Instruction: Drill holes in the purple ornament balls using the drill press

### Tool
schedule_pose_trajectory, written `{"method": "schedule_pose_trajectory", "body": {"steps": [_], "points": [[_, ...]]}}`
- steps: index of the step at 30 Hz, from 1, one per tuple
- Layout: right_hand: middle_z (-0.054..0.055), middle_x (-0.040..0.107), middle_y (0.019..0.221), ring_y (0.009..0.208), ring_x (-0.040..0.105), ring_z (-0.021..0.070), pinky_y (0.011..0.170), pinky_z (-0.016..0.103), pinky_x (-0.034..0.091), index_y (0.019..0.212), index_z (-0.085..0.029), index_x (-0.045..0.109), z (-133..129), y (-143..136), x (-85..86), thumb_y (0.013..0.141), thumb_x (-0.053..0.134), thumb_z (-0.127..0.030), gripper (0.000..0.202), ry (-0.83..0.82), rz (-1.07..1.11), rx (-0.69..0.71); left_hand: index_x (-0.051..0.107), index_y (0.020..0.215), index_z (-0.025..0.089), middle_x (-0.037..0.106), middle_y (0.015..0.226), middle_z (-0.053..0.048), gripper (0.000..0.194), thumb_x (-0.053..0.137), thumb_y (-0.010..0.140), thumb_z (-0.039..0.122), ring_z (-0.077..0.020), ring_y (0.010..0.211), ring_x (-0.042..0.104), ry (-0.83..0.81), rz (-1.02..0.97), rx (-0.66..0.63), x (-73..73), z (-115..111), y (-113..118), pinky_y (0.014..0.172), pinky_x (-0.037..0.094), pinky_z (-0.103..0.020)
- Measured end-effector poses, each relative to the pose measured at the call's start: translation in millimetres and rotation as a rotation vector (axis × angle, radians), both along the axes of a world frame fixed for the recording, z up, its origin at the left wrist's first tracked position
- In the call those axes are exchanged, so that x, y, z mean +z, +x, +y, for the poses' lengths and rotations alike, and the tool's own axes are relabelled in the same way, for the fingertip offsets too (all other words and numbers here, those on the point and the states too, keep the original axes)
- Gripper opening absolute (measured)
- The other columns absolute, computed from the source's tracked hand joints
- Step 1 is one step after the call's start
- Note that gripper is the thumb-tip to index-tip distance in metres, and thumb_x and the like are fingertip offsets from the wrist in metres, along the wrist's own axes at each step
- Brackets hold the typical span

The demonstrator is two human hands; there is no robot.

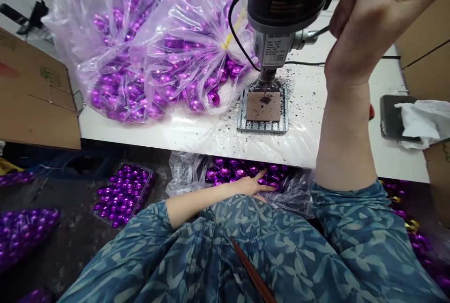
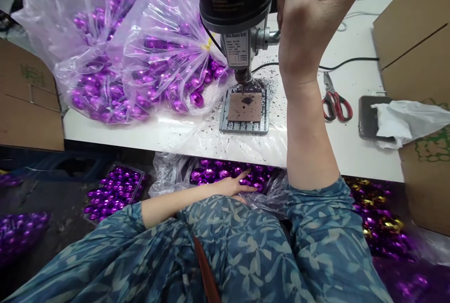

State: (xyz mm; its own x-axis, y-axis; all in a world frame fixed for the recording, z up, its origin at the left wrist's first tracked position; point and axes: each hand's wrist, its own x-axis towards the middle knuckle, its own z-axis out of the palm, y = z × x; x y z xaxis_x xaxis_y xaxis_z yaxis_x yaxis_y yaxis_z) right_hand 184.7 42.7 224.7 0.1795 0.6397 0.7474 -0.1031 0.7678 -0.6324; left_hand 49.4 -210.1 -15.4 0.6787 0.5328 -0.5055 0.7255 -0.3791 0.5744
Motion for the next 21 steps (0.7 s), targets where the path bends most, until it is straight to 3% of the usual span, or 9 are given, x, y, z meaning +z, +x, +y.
{"method": "schedule_pose_trajectory", "body": {"steps": [3, 6, 9, 11, 13, 15, 18, 19, 21], "points": [[-0.002, 0.048, 0.072, 0.057, 0.045, -0.0042, 0.058, 0.014, 0.040, 0.079, -0.015, 0.064, -1, -1, 4.3, 0.092, 0.064, -0.038, 0.027, 0.088, 0.065, -0.070, 0.045, 0.166, 0.041, 0.023, 0.183, -0.021, 0.071, 0.067, 0.101, 0.059, -0.0355, 0.104, 0.085, 0.128, 0.027, -0.061, 16.4, -1, 1, 0.089, 0.071, -0.050], [-0.002, 0.023, 0.064, 0.052, 0.038, -0.0082, 0.056, 0.011, 0.031, 0.054, -0.014, 0.034, 0, -1, 7.9, 0.089, 0.064, -0.033, 0.050, 0.076, 0.060, -0.119, 0.057, 0.159, 0.041, 0.038, 0.178, -0.017, 0.060, 0.066, 0.102, 0.057, -0.0307, 0.102, 0.085, 0.161, -0.078, -0.034, 15.6, -2, -2, 0.090, 0.071, -0.043], [-0.001, 0.014, 0.065, 0.049, 0.031, -0.0079, 0.053, 0.014, 0.022, 0.055, -0.015, 0.030, 2, -1, 7.8, 0.088, 0.066, -0.036, 0.053, 0.084, 0.042, -0.108, 0.079, 0.133, 0.031, 0.073, 0.147, -0.010, 0.035, 0.064, 0.106, 0.048, -0.0280, 0.119, 0.081, -0.143, -0.316, 0.012, -1.7, -3, -1, 0.103, 0.065, -0.034], [-0.002, 0.016, 0.064, 0.048, 0.029, -0.0063, 0.052, 0.016, 0.022, 0.061, -0.016, 0.040, 2, -1, 6.4, 0.087, 0.068, -0.044, 0.047, 0.094, 0.034, -0.084, 0.079, 0.133, 0.024, 0.080, 0.135, -0.009, 0.035, 0.059, 0.109, 0.042, -0.0246, 0.126, 0.078, -0.443, -0.521, 0.054, -10.1, -3, 5, 0.108, 0.062, -0.030], [-0.003, 0.027, 0.065, 0.050, 0.036, -0.0061, 0.055, 0.015, 0.030, 0.067, -0.016, 0.050, 3, -2, 4.5, 0.083, 0.071, -0.052, 0.045, 0.101, 0.048, -0.071, 0.070, 0.146, 0.022, 0.076, 0.144, -0.008, 0.042, 0.053, 0.112, 0.039, -0.0225, 0.132, 0.075, -0.627, -0.660, 0.054, -5.6, -3, 15, 0.111, 0.060, -0.030], [-0.003, 0.045, 0.071, 0.054, 0.043, -0.0058, 0.059, 0.015, 0.039, 0.074, -0.015, 0.058, 4, -2, 2.6, 0.080, 0.071, -0.059, 0.046, 0.118, 0.070, -0.075, 0.066, 0.150, 0.020, 0.073, 0.150, -0.008, 0.044, 0.050, 0.112, 0.036, -0.0236, 0.135, 0.073, -0.591, -0.650, -0.045, 14.3, -2, 26, 0.114, 0.059, -0.033], [0.000, 0.063, 0.080, 0.057, 0.048, -0.0023, 0.063, 0.017, 0.050, 0.083, -0.018, 0.068, 6, -3, 0.3, 0.081, 0.070, -0.066, 0.048, 0.143, 0.068, -0.100, 0.073, 0.140, 0.018, 0.076, 0.144, -0.012, 0.038, 0.054, 0.111, 0.034, -0.0277, 0.131, 0.075, -0.243, -0.512, -0.158, 60.4, 10, 29, 0.116, 0.058, -0.040], [0.001, 0.066, 0.081, 0.057, 0.049, -0.0007, 0.065, 0.018, 0.053, 0.085, -0.019, 0.068, 5, -3, 0.0, 0.081, 0.069, -0.068, 0.049, 0.148, 0.064, -0.098, 0.074, 0.138, 0.018, 0.078, 0.140, -0.013, 0.036, 0.055, 0.110, 0.033, -0.0275, 0.128, 0.076, -0.117, -0.507, -0.127, 75.0, 19, 24, 0.114, 0.059, -0.041], [0.003, 0.068, 0.081, 0.057, 0.050, 0.0013, 0.068, 0.020, 0.057, 0.084, -0.020, 0.068, 3, -4, 0.1, 0.080, 0.069, -0.069, 0.049, 0.142, 0.055, -0.079, 0.075, 0.133, 0.019, 0.081, 0.132, -0.012, 0.032, 0.055, 0.110, 0.029, -0.0237, 0.119, 0.078, 0.109, -0.562, 0.062, 97.2, 45, 1, 0.107, 0.064, -0.040]]}}
